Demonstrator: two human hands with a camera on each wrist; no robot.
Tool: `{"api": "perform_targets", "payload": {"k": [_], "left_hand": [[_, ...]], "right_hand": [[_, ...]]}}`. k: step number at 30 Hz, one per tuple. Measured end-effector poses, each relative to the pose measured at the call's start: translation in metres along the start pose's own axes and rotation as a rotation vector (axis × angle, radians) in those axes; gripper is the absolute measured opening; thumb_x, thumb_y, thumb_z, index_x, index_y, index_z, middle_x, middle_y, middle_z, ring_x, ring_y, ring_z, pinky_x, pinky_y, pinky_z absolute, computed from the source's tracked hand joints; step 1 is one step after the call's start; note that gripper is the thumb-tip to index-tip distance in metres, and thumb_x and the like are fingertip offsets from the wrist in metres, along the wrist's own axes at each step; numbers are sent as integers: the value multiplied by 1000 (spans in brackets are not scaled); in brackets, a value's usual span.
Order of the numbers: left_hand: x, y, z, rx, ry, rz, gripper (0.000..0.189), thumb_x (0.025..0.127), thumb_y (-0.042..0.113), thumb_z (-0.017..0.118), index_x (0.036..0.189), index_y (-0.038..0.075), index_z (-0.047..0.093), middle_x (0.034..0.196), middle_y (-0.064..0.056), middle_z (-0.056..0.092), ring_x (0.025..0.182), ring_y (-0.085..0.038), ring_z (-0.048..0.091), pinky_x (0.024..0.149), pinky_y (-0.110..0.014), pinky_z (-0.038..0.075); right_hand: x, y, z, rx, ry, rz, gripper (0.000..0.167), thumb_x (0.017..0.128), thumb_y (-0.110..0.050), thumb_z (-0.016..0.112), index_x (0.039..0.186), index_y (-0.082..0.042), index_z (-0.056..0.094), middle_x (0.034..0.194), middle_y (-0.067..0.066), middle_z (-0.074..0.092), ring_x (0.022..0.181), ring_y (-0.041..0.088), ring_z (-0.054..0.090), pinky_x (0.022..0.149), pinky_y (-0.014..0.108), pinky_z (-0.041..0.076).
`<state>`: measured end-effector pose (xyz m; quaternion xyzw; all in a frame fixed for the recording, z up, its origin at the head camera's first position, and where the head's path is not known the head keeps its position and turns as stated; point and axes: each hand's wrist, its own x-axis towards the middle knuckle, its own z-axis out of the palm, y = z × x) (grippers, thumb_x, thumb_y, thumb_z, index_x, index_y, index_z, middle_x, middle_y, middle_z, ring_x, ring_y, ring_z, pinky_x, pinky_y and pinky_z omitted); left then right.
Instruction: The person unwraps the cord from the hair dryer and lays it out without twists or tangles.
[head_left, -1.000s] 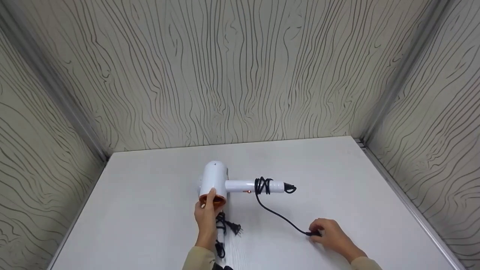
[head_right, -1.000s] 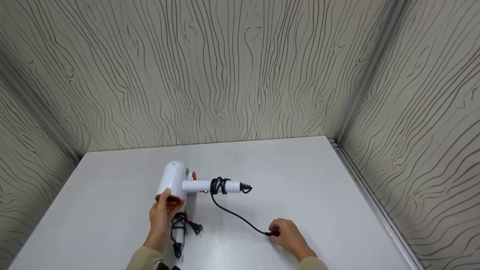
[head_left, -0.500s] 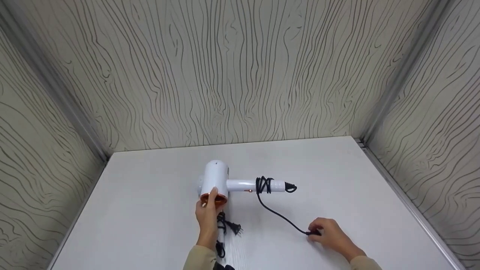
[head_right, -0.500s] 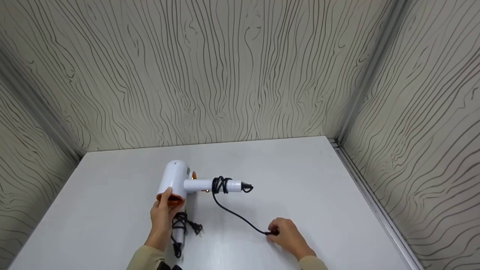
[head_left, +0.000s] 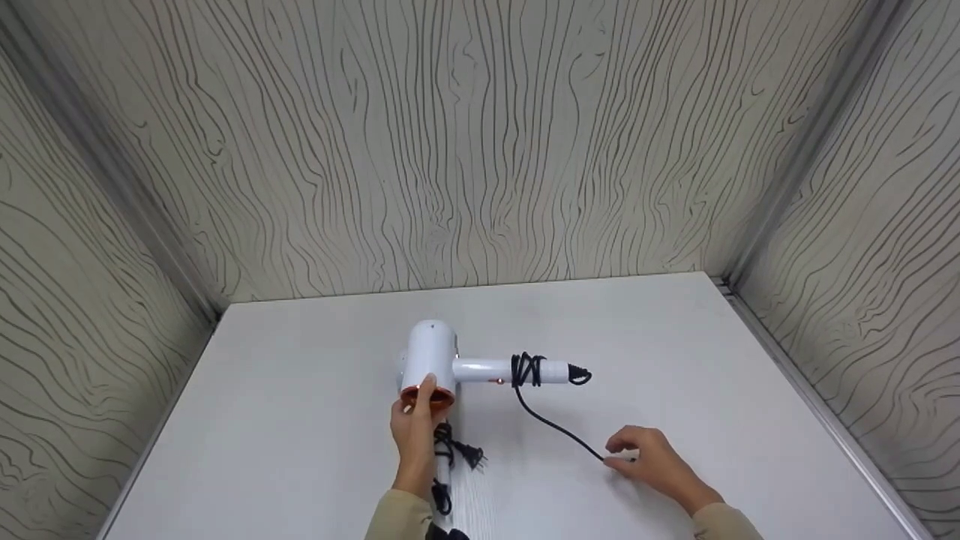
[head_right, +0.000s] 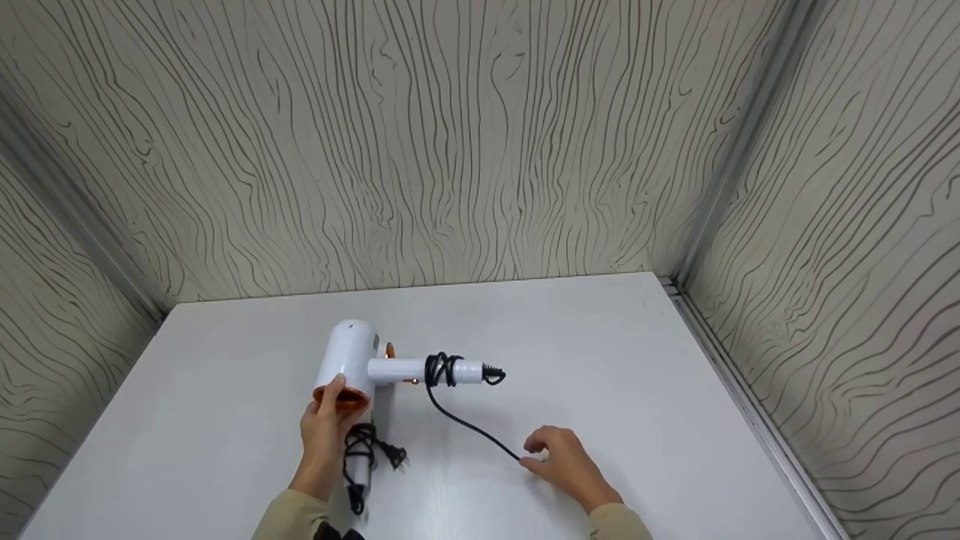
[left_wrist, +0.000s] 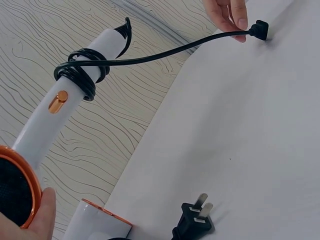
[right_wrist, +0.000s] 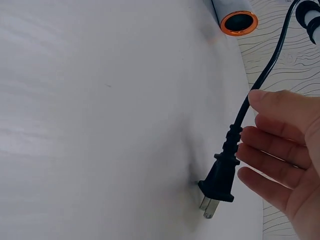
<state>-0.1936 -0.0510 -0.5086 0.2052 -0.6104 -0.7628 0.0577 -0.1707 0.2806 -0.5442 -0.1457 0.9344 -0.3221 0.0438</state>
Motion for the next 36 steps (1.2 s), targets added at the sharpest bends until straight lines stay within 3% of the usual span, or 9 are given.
{"api": "perform_targets", "payload": {"k": [13,26,36], "left_hand": [[-1,0,1,22,-1,-6,79,93,52,53,139,-7,29,136,-29,45,118,-35,58,102,-44,52],[1,-1,1,-8,17,-7,76,93,48,54,138,-9,30,134,-30,45,115,-33,59,97,-40,56],[1,-1,2,-6,23,-12,76,94,47,53,138,-10,29,133,-30,45,115,-33,59,95,-39,57]], "right_hand": [[17,-27,-7,-17,69,-62,14,85,-14,70,95,-4,71,94,8,73,87,22,68,81,45,58],[30,-47,-4,20,83,-108,13,87,-18,69,95,-8,71,97,10,73,89,23,68,80,44,58],[39,-63,3,56,70,-136,15,87,-18,69,98,-8,71,98,9,73,91,24,68,80,36,59]]}}
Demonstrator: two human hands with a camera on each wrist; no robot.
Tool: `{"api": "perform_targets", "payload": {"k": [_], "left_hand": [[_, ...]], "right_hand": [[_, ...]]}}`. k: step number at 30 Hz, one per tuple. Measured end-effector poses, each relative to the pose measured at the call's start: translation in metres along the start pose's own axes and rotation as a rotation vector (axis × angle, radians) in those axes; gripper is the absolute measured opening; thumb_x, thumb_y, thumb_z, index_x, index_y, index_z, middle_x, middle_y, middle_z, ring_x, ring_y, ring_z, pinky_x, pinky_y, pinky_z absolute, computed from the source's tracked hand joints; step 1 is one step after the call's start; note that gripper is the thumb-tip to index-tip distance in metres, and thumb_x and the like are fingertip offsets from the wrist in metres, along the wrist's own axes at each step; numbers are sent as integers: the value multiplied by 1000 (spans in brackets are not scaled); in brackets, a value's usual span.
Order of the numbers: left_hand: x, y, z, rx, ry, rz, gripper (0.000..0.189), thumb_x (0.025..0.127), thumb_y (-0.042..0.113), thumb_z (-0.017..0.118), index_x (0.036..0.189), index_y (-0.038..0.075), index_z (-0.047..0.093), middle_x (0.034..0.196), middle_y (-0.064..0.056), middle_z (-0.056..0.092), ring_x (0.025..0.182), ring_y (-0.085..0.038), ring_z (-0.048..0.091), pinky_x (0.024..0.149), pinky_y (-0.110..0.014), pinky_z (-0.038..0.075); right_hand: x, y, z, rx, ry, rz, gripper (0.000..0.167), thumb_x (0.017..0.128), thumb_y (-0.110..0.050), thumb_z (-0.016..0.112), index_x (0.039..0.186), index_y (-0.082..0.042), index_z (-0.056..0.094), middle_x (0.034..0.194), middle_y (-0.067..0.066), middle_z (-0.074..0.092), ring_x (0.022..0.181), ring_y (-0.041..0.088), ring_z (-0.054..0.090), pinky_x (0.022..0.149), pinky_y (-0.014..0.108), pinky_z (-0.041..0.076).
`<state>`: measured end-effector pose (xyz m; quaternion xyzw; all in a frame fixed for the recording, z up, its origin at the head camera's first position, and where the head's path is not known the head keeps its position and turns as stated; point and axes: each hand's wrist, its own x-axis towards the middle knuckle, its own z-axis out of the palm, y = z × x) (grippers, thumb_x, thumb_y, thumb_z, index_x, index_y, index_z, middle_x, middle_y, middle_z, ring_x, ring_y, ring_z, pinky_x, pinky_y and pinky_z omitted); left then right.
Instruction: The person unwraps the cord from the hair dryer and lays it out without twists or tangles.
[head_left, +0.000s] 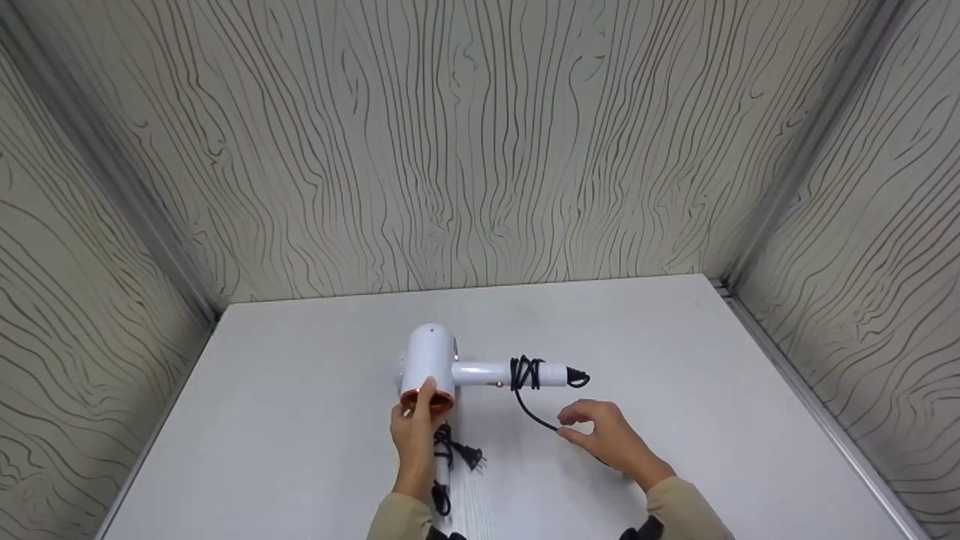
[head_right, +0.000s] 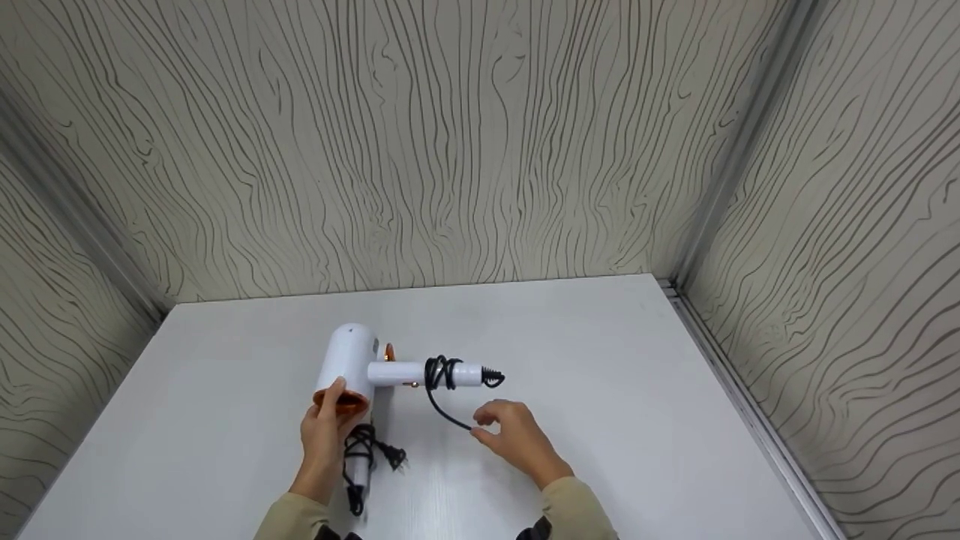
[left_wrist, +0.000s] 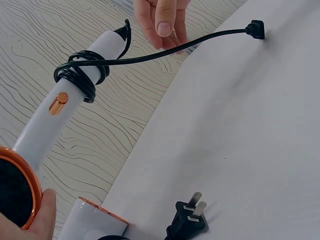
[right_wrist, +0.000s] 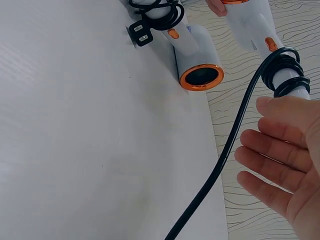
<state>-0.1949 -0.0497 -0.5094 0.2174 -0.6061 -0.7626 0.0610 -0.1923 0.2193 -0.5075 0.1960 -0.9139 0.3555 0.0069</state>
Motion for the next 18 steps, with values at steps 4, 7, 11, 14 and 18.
{"api": "perform_targets", "payload": {"k": [4,7,11,14,18], "left_hand": [[1,-1,0,-5,-8,-4,77,94,47,53,139,-10,29,134,-30,44,117,-34,58,97,-39,56],[-1,-2,0,-1,-20,-1,78,94,48,53,139,-9,28,136,-30,43,120,-35,57,101,-42,53],[-3,-2,0,5,-23,3,79,93,50,53,140,-9,27,136,-29,43,122,-37,55,103,-44,51],[-3,-1,0,8,-22,4,79,93,50,53,139,-9,28,136,-29,43,121,-37,55,103,-42,52],[-4,-2,0,-11,-28,2,78,93,49,54,139,-9,28,136,-29,42,122,-37,55,101,-41,53]], "right_hand": [[3,-5,5,17,-2,-30,15,87,-18,70,98,-7,72,96,8,74,90,24,68,79,34,59],[4,-7,9,23,-2,-50,15,87,-17,70,97,-7,72,94,6,74,88,21,68,79,34,59],[5,-10,12,34,-11,-43,13,87,-15,69,97,-7,72,93,6,74,86,18,68,81,35,59],[4,-11,15,48,-12,-33,13,87,-13,69,98,-6,72,94,9,74,86,17,68,82,36,59],[5,-11,19,74,7,-42,13,87,-11,69,97,-4,72,95,11,74,87,19,70,81,30,59]]}}
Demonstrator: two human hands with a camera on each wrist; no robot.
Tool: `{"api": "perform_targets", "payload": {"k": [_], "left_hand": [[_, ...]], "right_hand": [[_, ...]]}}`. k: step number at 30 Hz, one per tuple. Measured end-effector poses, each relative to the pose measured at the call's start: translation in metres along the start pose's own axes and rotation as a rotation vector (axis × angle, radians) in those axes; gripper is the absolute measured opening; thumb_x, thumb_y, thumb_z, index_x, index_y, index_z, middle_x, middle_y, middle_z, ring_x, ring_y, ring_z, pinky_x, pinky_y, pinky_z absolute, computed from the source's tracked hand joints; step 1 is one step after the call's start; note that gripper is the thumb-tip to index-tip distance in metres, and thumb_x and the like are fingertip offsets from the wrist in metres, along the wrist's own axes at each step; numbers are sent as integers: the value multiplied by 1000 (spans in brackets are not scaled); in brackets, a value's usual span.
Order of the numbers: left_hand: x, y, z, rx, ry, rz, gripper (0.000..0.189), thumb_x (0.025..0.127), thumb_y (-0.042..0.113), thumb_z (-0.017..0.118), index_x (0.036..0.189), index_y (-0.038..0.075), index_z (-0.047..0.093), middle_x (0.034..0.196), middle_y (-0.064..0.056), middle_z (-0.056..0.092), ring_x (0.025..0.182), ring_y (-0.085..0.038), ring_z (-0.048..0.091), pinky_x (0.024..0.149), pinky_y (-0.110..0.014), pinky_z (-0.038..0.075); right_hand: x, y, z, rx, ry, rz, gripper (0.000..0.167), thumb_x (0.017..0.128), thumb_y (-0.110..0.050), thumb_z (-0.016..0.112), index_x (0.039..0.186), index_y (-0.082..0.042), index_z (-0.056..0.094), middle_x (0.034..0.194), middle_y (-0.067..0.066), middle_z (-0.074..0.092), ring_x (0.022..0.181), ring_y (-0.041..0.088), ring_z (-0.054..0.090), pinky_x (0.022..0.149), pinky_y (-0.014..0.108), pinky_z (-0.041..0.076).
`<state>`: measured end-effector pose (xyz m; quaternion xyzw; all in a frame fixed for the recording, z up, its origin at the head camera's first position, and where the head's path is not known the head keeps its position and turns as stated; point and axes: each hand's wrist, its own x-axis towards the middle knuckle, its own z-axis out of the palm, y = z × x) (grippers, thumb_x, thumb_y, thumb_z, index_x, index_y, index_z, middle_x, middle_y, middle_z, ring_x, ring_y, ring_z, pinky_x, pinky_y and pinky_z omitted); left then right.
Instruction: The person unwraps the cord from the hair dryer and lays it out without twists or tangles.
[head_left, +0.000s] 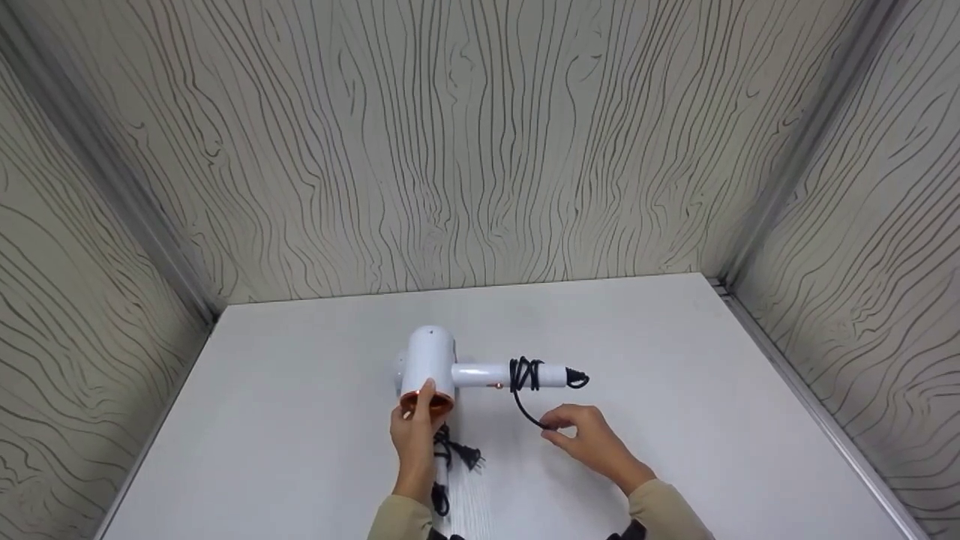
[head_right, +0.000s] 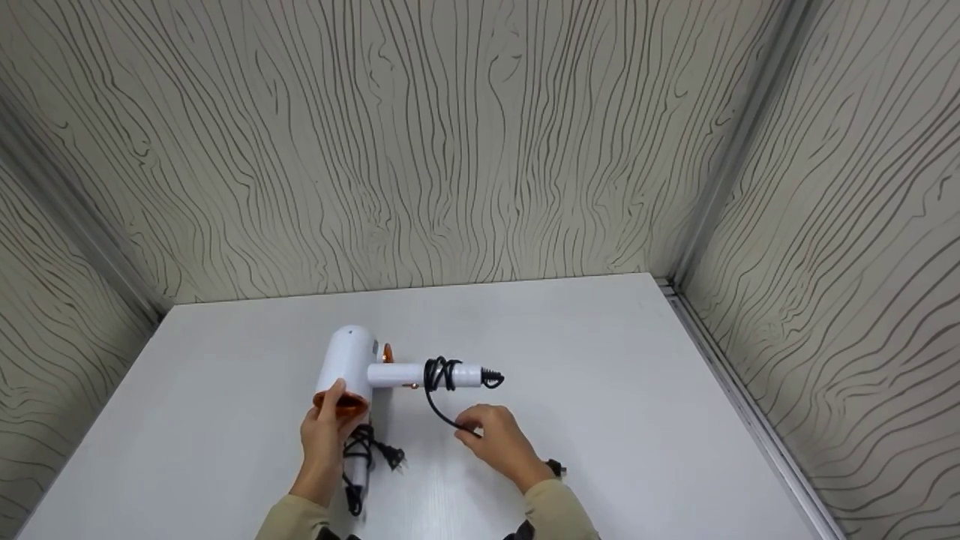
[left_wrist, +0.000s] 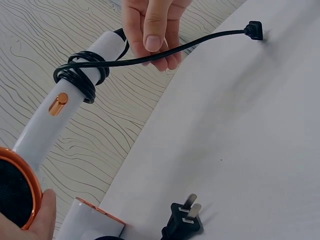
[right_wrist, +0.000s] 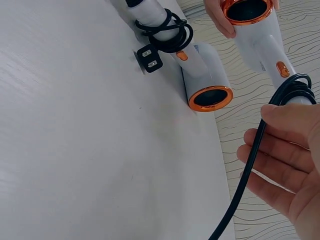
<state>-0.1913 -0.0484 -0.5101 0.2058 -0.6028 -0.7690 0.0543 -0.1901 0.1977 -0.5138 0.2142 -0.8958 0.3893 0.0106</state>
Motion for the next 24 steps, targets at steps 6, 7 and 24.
{"api": "perform_targets", "payload": {"k": [6,7,24], "left_hand": [[0,-2,0,1,6,-9,78,94,48,54,139,-10,28,135,-29,42,121,-37,56,100,-40,54],[0,-3,0,4,8,-8,78,93,48,54,139,-10,28,135,-29,42,120,-37,56,99,-40,54],[2,-5,-3,60,19,11,80,91,51,58,139,-6,29,134,-29,46,115,-32,60,98,-40,55]], "right_hand": [[0,3,7,23,40,-15,10,86,-5,68,95,-2,71,92,9,75,85,19,71,77,25,60],[-1,3,8,23,46,-15,9,85,-4,68,94,-2,71,91,9,75,84,18,71,77,25,60],[-10,5,2,32,191,-97,7,82,-4,72,87,-8,73,83,6,73,78,1,64,69,19,57]]}}
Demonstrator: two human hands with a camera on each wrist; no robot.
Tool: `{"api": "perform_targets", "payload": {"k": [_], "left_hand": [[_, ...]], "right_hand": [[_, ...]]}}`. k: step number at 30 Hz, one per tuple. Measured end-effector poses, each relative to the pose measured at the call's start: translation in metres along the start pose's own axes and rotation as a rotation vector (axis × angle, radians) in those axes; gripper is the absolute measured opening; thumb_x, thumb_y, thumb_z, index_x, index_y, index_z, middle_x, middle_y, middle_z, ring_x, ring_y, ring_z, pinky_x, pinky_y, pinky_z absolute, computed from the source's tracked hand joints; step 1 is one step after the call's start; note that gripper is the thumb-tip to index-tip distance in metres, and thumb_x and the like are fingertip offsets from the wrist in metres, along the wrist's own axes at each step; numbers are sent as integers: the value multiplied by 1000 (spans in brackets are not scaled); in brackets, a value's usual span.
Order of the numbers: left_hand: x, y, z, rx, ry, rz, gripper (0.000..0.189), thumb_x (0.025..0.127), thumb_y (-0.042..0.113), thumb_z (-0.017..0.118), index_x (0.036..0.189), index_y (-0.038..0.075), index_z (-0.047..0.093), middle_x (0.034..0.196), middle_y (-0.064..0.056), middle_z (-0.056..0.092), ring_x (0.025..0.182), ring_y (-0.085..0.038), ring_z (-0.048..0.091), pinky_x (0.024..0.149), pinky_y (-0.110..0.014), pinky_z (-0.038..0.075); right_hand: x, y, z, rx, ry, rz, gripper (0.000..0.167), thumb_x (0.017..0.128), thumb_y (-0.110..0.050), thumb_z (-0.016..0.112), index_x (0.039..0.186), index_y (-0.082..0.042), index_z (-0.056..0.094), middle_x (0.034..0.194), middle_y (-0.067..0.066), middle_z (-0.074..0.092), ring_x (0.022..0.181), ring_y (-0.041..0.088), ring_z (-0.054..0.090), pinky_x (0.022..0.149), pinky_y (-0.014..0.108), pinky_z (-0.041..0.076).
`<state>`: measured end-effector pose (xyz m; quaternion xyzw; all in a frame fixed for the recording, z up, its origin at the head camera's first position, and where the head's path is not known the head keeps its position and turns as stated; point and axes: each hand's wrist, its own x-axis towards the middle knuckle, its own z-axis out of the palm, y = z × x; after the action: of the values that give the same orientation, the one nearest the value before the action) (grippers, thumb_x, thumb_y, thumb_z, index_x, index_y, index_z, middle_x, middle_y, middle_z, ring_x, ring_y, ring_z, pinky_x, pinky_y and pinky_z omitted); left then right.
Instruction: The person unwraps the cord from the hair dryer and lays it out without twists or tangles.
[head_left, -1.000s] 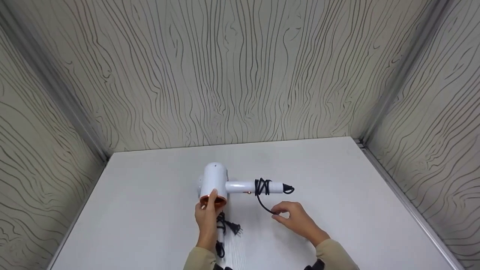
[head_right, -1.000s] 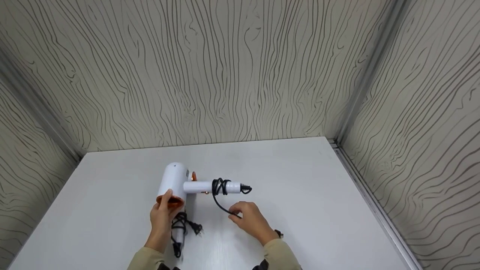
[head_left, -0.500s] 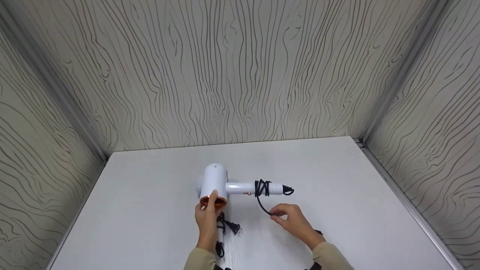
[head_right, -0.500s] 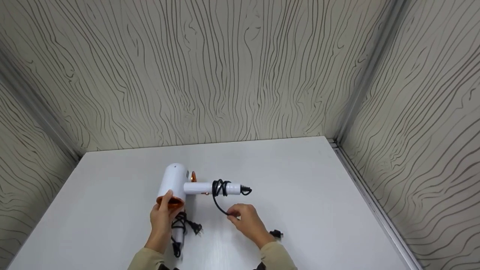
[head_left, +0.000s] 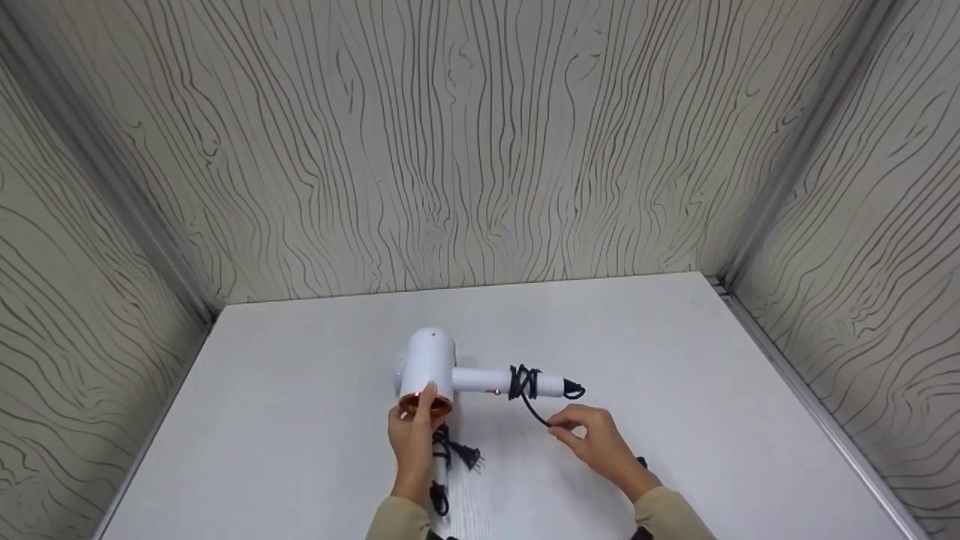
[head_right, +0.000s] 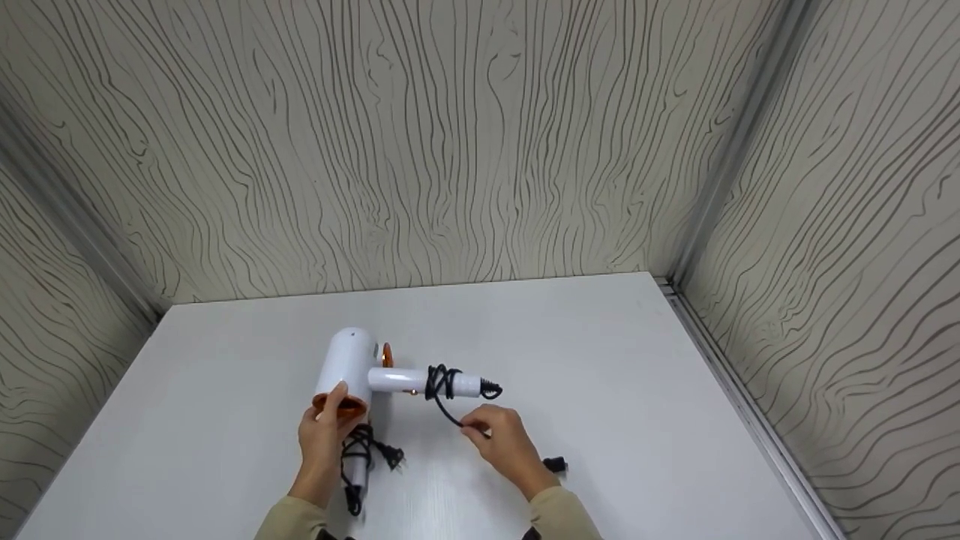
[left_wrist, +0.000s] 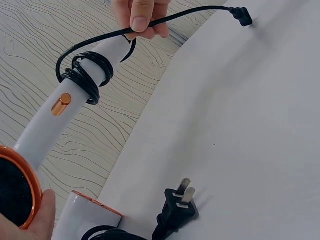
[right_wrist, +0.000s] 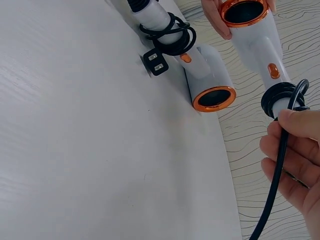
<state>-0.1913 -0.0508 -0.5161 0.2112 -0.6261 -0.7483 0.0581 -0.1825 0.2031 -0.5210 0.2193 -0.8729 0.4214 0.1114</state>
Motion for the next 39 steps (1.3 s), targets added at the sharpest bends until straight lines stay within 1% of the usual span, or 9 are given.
{"api": "perform_targets", "payload": {"k": [5,11,15,19,23,28,33,37,39], "left_hand": [[1,-1,-1,20,12,9,77,91,48,59,137,-6,31,133,-29,47,112,-32,61,96,-40,56],[2,-2,-3,22,15,11,73,90,45,61,135,-6,33,132,-29,48,109,-30,63,95,-40,57],[3,-3,-5,33,19,17,72,90,43,63,134,-6,35,132,-30,49,109,-32,63,95,-42,57],[3,-2,-7,51,16,16,73,89,43,64,136,-6,37,133,-30,50,112,-34,62,96,-43,56],[4,-3,-9,65,8,17,72,89,43,64,135,-6,39,132,-30,52,108,-31,64,95,-43,56],[7,-3,-11,53,7,10,70,88,41,65,134,-6,42,128,-31,55,96,-22,67,88,-36,60],[7,-1,-13,58,-7,14,65,91,41,61,133,-6,44,126,-28,56,90,-16,66,88,-37,59],[6,4,-16,51,-30,23,64,93,43,57,134,-6,44,125,-26,57,88,-14,66,89,-36,59],[5,7,-17,40,-41,21,66,94,44,55,135,-5,42,126,-26,57,89,-14,65,89,-35,59]], "right_hand": [[-1,4,-3,-9,73,-88,5,80,-1,73,85,-3,72,80,9,73,75,4,65,64,20,57],[-1,6,-8,-19,133,-91,9,78,2,74,85,-3,72,77,6,72,73,-4,61,62,19,56],[0,8,-13,-16,155,-113,9,77,3,74,84,-3,72,75,6,71,71,-4,61,60,19,56],[0,10,-18,-28,153,-93,10,77,2,74,82,-5,72,74,5,71,69,-2,62,60,19,56],[0,12,-22,-80,177,-73,14,74,5,75,81,-6,72,73,2,69,68,-3,60,60,19,56],[-2,19,-22,-140,234,-82,18,70,9,76,79,-6,72,71,0,68,68,-5,58,58,18,55],[-3,24,-24,-185,244,-72,21,69,10,76,80,-7,72,72,-2,68,69,-5,57,59,18,55],[-2,27,-25,-234,258,-86,23,67,12,77,78,-8,72,72,-2,68,68,2,61,60,20,57],[-2,28,-26,-255,262,-83,25,66,13,77,78,-8,72,73,-1,69,67,6,64,61,21,57]]}}
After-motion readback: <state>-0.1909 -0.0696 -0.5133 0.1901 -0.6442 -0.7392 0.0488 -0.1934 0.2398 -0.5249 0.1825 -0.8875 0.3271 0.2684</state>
